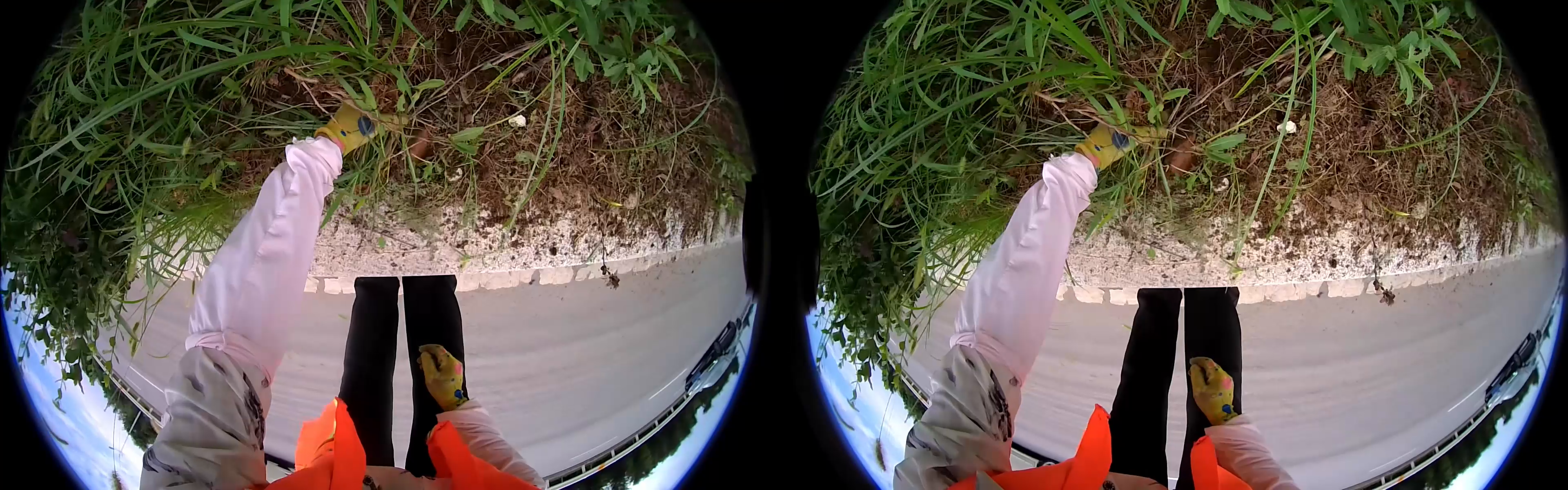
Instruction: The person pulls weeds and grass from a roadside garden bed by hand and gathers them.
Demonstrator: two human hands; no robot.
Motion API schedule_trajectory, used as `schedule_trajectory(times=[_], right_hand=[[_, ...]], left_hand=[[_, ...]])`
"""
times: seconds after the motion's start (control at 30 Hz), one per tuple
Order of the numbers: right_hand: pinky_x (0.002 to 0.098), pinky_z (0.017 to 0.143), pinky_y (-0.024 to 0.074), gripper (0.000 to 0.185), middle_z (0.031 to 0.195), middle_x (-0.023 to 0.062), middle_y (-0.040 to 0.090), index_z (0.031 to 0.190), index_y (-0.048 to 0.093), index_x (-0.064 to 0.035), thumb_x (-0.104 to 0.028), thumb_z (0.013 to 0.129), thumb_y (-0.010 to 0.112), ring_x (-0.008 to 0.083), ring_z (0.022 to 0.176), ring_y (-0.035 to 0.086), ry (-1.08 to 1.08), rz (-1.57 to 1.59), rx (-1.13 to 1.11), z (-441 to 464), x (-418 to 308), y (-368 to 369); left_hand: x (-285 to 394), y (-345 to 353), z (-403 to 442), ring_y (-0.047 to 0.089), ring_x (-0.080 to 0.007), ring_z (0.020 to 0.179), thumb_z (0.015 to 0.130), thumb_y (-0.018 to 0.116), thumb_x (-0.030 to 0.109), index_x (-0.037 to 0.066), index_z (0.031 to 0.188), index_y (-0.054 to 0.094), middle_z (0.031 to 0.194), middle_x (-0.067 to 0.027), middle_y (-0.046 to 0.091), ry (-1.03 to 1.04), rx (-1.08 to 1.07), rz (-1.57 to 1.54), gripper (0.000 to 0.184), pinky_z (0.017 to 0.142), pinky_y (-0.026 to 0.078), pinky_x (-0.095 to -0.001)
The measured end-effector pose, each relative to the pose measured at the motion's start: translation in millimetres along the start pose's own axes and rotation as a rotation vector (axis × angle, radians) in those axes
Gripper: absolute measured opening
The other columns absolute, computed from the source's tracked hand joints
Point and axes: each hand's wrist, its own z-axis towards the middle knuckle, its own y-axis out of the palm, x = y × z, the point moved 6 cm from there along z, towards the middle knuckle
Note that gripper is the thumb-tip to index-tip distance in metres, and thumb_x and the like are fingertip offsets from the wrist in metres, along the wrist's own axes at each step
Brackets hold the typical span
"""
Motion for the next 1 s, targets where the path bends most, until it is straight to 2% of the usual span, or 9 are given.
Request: schedule_trajectory(times=[0.13,0.33,0.43,0.47,0.73,1.0], right_hand=[[0.0318,0.058,0.0503,0.008,0.077,0.0119,0.066,0.086,0.064,-0.0034,-0.006,0.082,0.057,0.0265,0.068,0.065,0.027,0.034,0.0,0.3,2.9,-1.4],[0.0333,0.061,0.0503,0.008,0.08,0.0121,0.066,0.086,0.064,-0.004,-0.007,0.081,0.058,0.0286,0.07,0.064,0.029,0.035,0.012,0.9,9.0,-1.3],[0.0339,0.061,0.0503,0.009,0.081,0.0127,0.066,0.086,0.064,-0.0041,-0.008,0.081,0.058,0.0296,0.071,0.064,0.056,0.045,0.016,-0.3,10.0,0.9],[0.0339,0.061,0.0503,0.009,0.081,0.0127,0.066,0.086,0.064,-0.0041,-0.008,0.081,0.058,0.0296,0.071,0.064,0.057,0.046,0.016,0.3,9.4,2.0],[0.0332,0.061,0.0502,0.01,0.08,0.0137,0.066,0.087,0.064,-0.0036,-0.009,0.082,0.057,0.0295,0.071,0.064,0.062,0.006,0.024,-0.1,2.7,10.2],[0.0336,0.062,0.0505,0.011,0.08,0.0136,0.066,0.088,0.065,-0.0043,-0.011,0.082,0.058,0.0292,0.072,0.064,0.088,-0.025,0.015,-1.8,-6.1,28.5]], left_hand=[[-35.0,22.7,14.0,0.051,-0.0246,0.106,0.095,0.036,0.012,0.003,0.12,0.047,0.117,-0.0121,0.054,0.009,0.214,-0.516,0.029,0.091,0.042,-0.0357],[-87.9,90.9,26.8,0.052,-0.0233,0.105,0.095,0.036,0.014,0.002,0.12,0.046,0.122,-0.014,0.052,0.128,0.32,-1.796,0.029,0.087,0.043,-0.033],[-55.3,47.5,-6.3,0.052,-0.0247,0.106,0.096,0.036,0.015,0.001,0.122,0.044,0.124,-0.0134,0.05,0.026,0.247,-1.197,0.031,0.09,0.043,-0.034],[-55.8,47.5,-9.3,0.052,-0.0245,0.106,0.096,0.037,0.015,0.001,0.122,0.044,0.124,-0.0134,0.051,0.025,0.258,-1.146,0.031,0.09,0.043,-0.0338],[-49.1,57.8,-23.9,0.053,-0.0231,0.104,0.095,0.04,0.014,0.001,0.12,0.045,0.119,-0.0128,0.053,0.025,0.348,-1.22,0.028,0.09,0.044,-0.032],[-60.1,31.5,-88.8,0.055,-0.0217,0.101,0.094,0.043,0.012,0.001,0.117,0.046,0.114,-0.0122,0.054,0.076,0.466,-1.553,0.026,0.089,0.046,-0.0302]])
